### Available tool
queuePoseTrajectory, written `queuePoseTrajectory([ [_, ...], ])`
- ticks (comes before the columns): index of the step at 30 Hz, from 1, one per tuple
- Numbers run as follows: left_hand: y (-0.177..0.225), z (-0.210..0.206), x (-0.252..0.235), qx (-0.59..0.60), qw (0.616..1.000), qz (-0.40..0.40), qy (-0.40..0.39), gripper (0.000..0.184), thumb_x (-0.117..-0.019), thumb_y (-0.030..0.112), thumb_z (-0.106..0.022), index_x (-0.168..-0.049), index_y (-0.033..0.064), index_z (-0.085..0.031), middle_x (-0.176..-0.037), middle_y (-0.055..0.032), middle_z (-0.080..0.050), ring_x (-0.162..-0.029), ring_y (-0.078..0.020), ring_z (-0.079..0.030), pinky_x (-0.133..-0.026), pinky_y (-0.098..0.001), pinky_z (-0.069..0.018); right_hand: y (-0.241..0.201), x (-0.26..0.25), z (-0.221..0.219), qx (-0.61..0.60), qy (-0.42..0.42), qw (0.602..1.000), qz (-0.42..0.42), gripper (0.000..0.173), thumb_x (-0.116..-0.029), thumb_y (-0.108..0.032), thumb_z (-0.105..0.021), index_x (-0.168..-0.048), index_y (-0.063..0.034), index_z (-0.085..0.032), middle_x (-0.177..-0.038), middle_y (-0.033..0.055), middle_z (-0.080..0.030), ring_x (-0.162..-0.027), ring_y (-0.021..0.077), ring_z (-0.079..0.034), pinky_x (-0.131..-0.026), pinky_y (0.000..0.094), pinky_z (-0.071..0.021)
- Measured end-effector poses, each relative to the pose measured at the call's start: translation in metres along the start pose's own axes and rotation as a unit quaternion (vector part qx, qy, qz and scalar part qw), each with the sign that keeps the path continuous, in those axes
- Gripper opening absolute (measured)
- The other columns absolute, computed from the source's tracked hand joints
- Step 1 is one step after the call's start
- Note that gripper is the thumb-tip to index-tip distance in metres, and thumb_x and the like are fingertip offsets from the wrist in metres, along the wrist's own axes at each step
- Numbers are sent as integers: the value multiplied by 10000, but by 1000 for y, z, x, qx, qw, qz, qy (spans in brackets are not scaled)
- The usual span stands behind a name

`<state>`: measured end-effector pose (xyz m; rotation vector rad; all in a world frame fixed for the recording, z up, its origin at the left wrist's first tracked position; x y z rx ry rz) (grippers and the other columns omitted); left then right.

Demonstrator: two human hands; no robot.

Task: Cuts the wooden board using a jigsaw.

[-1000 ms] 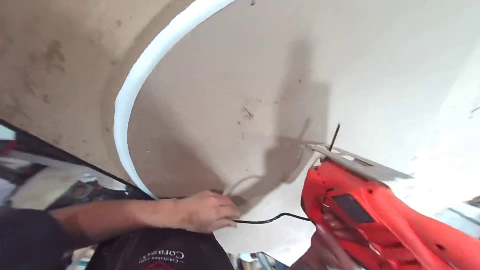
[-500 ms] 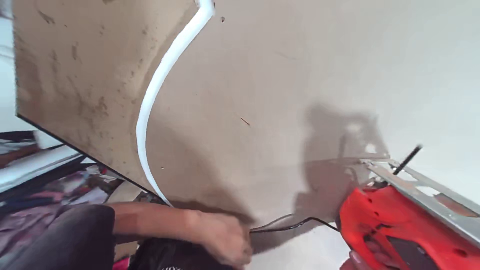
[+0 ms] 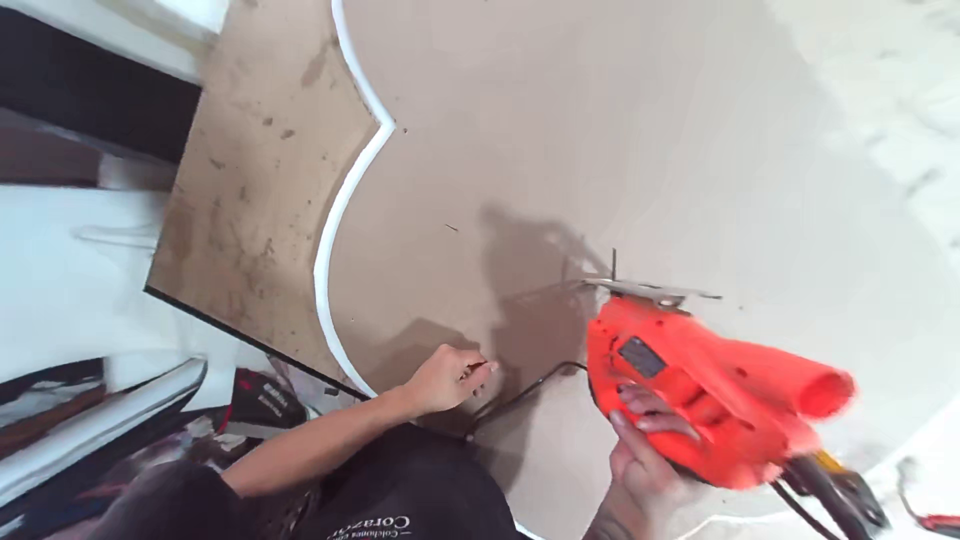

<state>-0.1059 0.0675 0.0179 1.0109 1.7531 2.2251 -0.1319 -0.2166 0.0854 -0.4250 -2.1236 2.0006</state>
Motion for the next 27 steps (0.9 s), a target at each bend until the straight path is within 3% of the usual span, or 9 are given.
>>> queuePoseTrajectory([
  [3, 4, -22, 18, -50, 998, 22, 4, 403, -1072, 402, -519, -1074, 49, -714, -887, -36, -759, -768, -87, -729, -730, -308, -631, -5, 18, 2, -88, 12, 996, -24, 257, -727, 16, -814, -876, -157, -696, -896, 40, -722, -920, 235, -710, -939, 437, -589],
  [5, 20, -46, 35, -39, 994, 44, -96, 471, -1063, 411, -531, -1399, 84, -569, -1136, -87, -720, -996, -163, -717, -910, -414, -607, 0, 31, 7, -159, 30, 986, -42, 258, -714, 25, -799, -873, -140, -680, -883, 55, -708, -885, 244, -706, -901, 442, -601],
  [7, 29, -83, 59, -63, 968, 5, -243, 558, -1057, 359, -558, -1510, 55, -441, -1356, -135, -636, -1232, -232, -635, -1078, -477, -510, 3, 42, 12, -211, 42, 975, -54, 254, -708, 7, -805, -870, -141, -676, -871, 49, -700, -861, 232, -701, -878, 432, -601],
  [9, 29, -118, 76, -159, 898, -65, -404, 604, -1045, 321, -595, -1518, -15, -430, -1596, -199, -410, -1505, -355, -351, -1226, -583, -268, -1, 48, 18, -213, 50, 975, -28, 256, -719, -4, -813, -880, -148, -673, -872, 42, -707, -860, 222, -705, -867, 419, -604],
  [11, 36, -133, 78, -283, 828, -92, -476, 613, -1024, 420, -603, -1467, 4, -527, -1670, -230, -242, -1558, -451, -137, -1227, -665, -131, -11, 53, 32, -167, 59, 984, 25, 266, -728, 10, -816, -899, -140, -678, -877, 48, -717, -875, 237, -713, -873, 426, -607],
  [14, 48, -124, 66, -375, 812, -64, -443, 562, -1031, 488, -553, -1283, -1, -669, -1585, -172, -440, -1496, -377, -358, -1207, -610, -288, -36, 59, 56, -54, 62, 993, 89, 278, -733, 6, -822, -915, -145, -675, -871, 37, -722, -864, 235, -719, -867, 425, -615],
  [18, 55, -79, 38, -266, 924, -10, -273, 475, -1074, 458, -480, -1198, 50, -687, -1018, -144, -726, -961, -291, -713, -879, -537, -573, -52, 73, 54, -21, 87, 991, 103, 317, -706, 25, -820, -926, -130, -653, -844, 55, -716, -845, 258, -723, -848, 452, -624],
  [22, 35, -34, 3, 67, 967, 135, -205, 538, -1111, 439, -378, -1353, 15, -605, -1205, -113, -726, -1080, -189, -715, -991, -405, -572, -31, 81, -15, -105, 139, 983, 50, 299, -698, 75, -781, -903, -99, -650, -856, 81, -711, -846, 260, -715, -842, 434, -618],
  [27, 5, 21, -22, 397, 856, 122, -307, 720, -1053, 593, -394, -1471, 10, -454, -1403, -115, -601, -1289, -196, -590, -1113, -399, -482, -8, 63, -133, -130, 162, 978, 21, 262, -716, 74, -773, -896, -77, -657, -872, 92, -714, -859, 249, -716, -839, 408, -617],
])
Point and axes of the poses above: each hand's wrist, its own x-axis away from the middle knuckle, its own z-axis out of the back of the hand, y = z × x, the point moved 1 cm from there along -x, towards the middle knuckle
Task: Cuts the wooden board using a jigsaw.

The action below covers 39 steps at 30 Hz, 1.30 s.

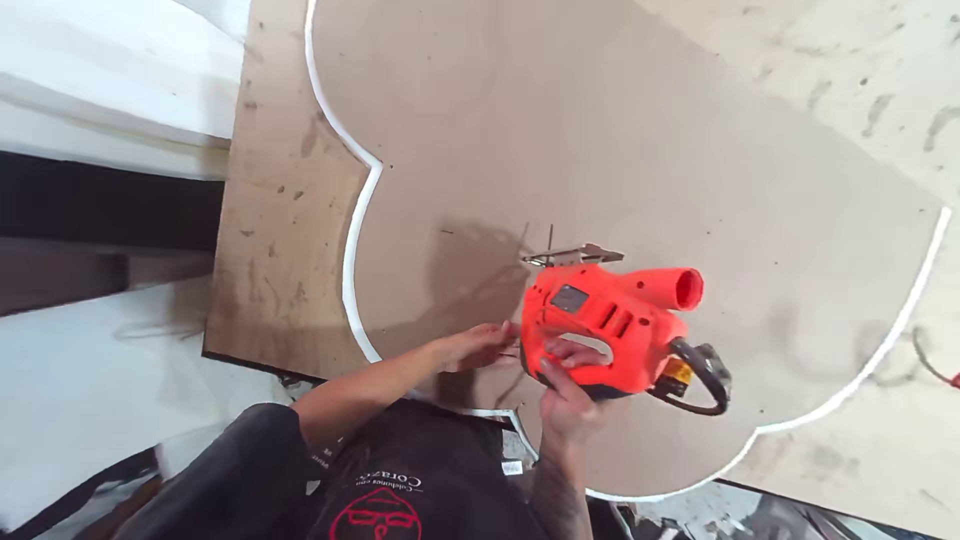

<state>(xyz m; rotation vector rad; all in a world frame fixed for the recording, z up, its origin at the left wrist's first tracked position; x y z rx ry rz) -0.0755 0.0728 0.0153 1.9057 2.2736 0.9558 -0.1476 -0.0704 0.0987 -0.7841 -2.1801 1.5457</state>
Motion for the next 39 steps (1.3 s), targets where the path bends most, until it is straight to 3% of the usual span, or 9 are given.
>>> queuePoseTrajectory([
  [4, 43, 39, -2, 90, 993, -47, -65, 799, -838, 797, -577, -1293, 141, -597, -1153, -14, -728, -1084, -134, -692, -941, -342, -583, 22, -1, -74, 88, 17, 996, 9, 283, -720, 23, -834, -943, -46, -674, -968, 172, -732, -972, 338, -721, -905, 489, -613],
  [6, 63, 52, -13, 160, 981, -59, -95, 913, -754, 860, -593, -1338, 159, -584, -1181, -38, -725, -1122, -165, -684, -964, -373, -576, 27, -5, -102, 151, 32, 988, 9, 305, -717, -16, -860, -965, -55, -686, -976, 164, -742, -979, 344, -730, -895, 497, -628],
  [8, 78, 62, -25, 235, 961, -81, -125, 962, -729, 884, -586, -1376, 171, -565, -1234, -63, -706, -1168, -197, -667, -992, -407, -564, 31, -13, -122, 209, 20, 978, -3, 325, -750, -57, -859, -1018, -92, -678, -998, 122, -747, -996, 307, -732, -899, 465, -632],
  [13, 97, 74, -36, 340, 927, -120, -103, 819, -752, 807, -661, -1280, 181, -659, -1187, -46, -734, -1134, -170, -688, -986, -387, -566, 26, -36, -147, 243, -15, 970, -8, 314, -783, -34, -820, -1046, -149, -692, -945, 33, -742, -936, 230, -735, -894, 432, -629],
  [18, 108, 75, -30, 283, 947, -148, -24, 552, -851, 654, -699, -1173, 209, -647, -1062, 41, -762, -1006, -79, -721, -899, -301, -600, 24, -35, -161, 253, -1, 967, -40, 301, -824, -86, -822, -1087, -146, -686, -951, 14, -728, -935, 198, -727, -893, 406, -628],
  [24, 108, 80, -31, 316, 928, -192, -49, 383, -898, 493, -739, -1183, 244, -679, -1087, 58, -766, -1006, -44, -720, -906, -262, -592, 26, -35, -173, 276, -2, 958, -81, 171, -904, -117, -745, -1048, -189, -688, -910, -65, -702, -914, 85, -695, -892, 295, -595],
  [27, 112, 81, -32, 315, 926, -201, -45, 360, -925, 493, -707, -1178, 237, -696, -1088, 54, -768, -1002, -42, -722, -904, -260, -593, 27, -41, -183, 287, 2, 954, -89, 172, -906, -109, -739, -1037, -203, -682, -883, -85, -689, -888, 59, -686, -886, 271, -589],
  [33, 121, 85, -35, 263, 940, -214, -32, 379, -952, 545, -641, -1174, 242, -692, -1083, 75, -767, -1006, -18, -714, -903, -237, -589, 23, -52, -180, 321, -26, 944, -71, 209, -890, -105, -728, -1063, -194, -651, -862, -58, -693, -865, 100, -703, -853, 308, -612],
  [39, 123, 86, -38, 260, 940, -218, -36, 359, -955, 531, -648, -1154, 237, -705, -1071, 79, -770, -988, -15, -718, -885, -232, -593, 20, -63, -183, 301, -30, 950, -74, 212, -866, -93, -735, -1047, -167, -652, -820, -38, -673, -797, 113, -691, -805, 318, -618],
])
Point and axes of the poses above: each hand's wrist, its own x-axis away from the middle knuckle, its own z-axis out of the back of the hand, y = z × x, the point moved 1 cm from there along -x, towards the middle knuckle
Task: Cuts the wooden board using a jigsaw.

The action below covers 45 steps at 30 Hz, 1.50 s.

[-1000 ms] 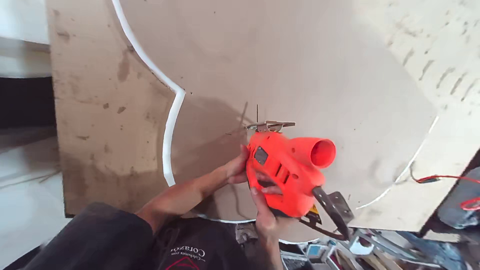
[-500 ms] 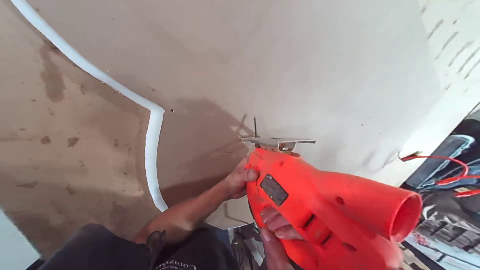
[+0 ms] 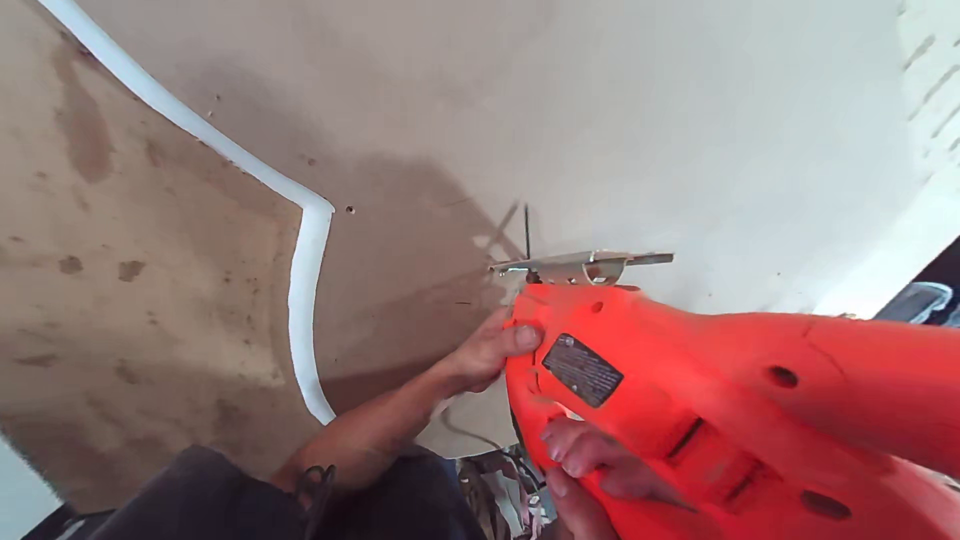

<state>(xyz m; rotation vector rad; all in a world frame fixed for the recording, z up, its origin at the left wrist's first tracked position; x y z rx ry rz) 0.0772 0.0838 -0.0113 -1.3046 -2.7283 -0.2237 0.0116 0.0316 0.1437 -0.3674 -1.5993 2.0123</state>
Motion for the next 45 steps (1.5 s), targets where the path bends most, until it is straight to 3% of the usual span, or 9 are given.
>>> queuePoseTrajectory([
  [5, 1, 0, -2, -2, 1000, 4, 1, 365, -949, 542, -652, -1140, 235, -705, -1057, 79, -770, -972, -18, -720, -872, -235, -599, -1, -8, 5, 5, -19, 1000, 17, 232, -830, -64, -751, -1031, -124, -651, -805, 23, -687, -760, 185, -703, -748, 383, -632],
  [19, 3, -1, -5, -10, 1000, 10, 6, 393, -951, 555, -642, -1145, 219, -703, -1052, 85, -768, -969, -18, -719, -866, -242, -603, -14, -17, 0, 5, -19, 999, -26, 201, -852, -53, -753, -1012, -133, -659, -822, 15, -694, -789, 169, -706, -773, 349, -628],
  [45, 3, -1, -5, -5, 1000, 1, 6, 391, -971, 539, -626, -1155, 204, -709, -1061, 75, -767, -978, -25, -718, -874, -249, -602, -17, -21, 2, 18, -45, 998, -32, 228, -832, -29, -733, -1025, -111, -642, -826, 27, -686, -781, 183, -697, -769, 374, -623],
])
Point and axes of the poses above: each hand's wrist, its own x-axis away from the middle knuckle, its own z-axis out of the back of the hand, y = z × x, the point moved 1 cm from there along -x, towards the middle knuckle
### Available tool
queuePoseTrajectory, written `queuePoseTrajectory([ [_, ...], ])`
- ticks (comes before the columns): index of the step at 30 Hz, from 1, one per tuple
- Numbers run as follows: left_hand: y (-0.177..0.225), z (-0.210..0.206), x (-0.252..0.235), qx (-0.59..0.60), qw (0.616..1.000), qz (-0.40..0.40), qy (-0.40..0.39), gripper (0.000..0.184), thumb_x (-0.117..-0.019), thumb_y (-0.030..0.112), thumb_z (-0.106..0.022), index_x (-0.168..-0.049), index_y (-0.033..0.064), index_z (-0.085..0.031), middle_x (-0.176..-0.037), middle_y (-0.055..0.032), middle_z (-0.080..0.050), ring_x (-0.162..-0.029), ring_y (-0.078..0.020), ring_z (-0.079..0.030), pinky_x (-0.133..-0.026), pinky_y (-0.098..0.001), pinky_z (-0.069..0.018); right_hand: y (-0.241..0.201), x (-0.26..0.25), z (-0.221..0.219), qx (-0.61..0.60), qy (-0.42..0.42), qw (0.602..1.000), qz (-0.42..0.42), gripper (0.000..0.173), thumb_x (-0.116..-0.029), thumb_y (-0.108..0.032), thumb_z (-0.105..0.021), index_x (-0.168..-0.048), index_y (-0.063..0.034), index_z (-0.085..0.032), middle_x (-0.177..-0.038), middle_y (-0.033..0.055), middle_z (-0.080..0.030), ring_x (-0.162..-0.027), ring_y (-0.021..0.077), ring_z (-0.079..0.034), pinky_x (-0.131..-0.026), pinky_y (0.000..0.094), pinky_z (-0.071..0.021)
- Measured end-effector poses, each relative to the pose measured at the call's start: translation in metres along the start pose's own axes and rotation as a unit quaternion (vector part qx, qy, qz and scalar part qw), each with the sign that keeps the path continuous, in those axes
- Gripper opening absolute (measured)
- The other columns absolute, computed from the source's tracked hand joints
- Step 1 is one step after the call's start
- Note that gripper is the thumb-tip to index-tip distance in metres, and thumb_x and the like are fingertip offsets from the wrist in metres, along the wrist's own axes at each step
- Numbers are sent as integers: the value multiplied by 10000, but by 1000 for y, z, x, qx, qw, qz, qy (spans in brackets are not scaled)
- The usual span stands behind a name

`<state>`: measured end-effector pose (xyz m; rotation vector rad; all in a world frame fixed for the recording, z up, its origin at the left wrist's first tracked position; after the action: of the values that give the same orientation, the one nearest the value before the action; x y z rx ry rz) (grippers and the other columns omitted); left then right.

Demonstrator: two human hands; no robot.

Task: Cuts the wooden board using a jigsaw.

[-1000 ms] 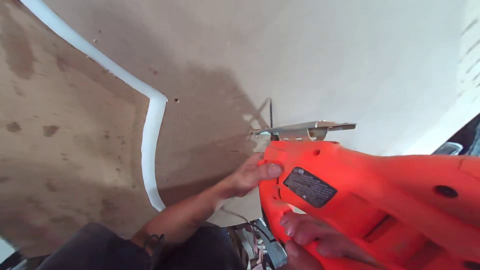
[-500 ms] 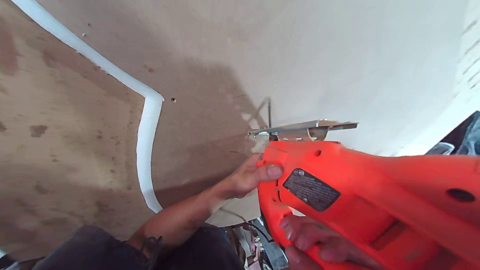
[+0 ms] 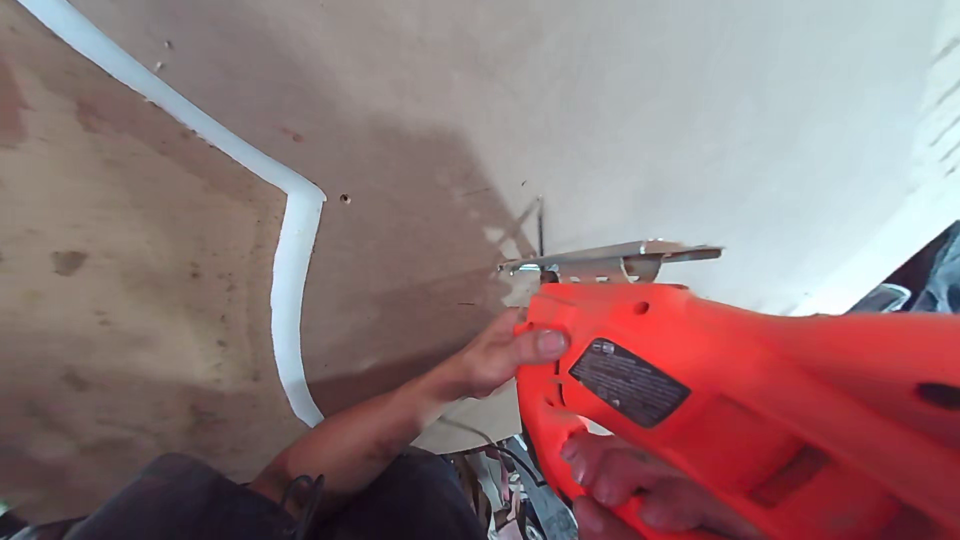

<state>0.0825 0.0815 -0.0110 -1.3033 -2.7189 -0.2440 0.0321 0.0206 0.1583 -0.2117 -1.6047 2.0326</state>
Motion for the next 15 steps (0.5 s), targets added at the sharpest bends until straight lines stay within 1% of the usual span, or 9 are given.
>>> queuePoseTrajectory([
  [4, -1, 0, 0, 15, 1000, -3, -10, 368, -980, 513, -627, -1158, 201, -709, -1070, 66, -767, -981, -29, -720, -877, -251, -601, 0, 0, 0, 0, 0, 1000, -2, 222, -837, -35, -732, -1027, -110, -643, -820, 26, -679, -777, 185, -694, -772, 380, -624],
  [9, -1, 0, 0, 13, 1000, 0, -9, 372, -981, 524, -620, -1148, 205, -713, -1056, 72, -768, -974, -25, -719, -869, -252, -603, -1, -1, -2, -9, 9, 1000, -5, 214, -837, -50, -742, -1016, -107, -640, -796, 25, -670, -764, 181, -690, -759, 367, -621],
  [15, -2, 0, 1, 15, 1000, -7, -7, 373, -991, 515, -611, -1163, 199, -704, -1066, 68, -764, -979, -30, -717, -873, -257, -602, -2, 0, -2, -8, 5, 1000, -18, 196, -841, -46, -732, -1007, -104, -645, -801, 25, -674, -769, 183, -690, -770, 378, -619],
])
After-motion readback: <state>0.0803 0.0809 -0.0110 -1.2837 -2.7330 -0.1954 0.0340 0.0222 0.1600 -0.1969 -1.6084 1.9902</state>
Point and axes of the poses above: each hand's wrist, its own x-axis away from the middle knuckle, its own z-axis out of the back of the hand, y = z × x, the point moved 1 cm from there along -x, towards the middle knuckle
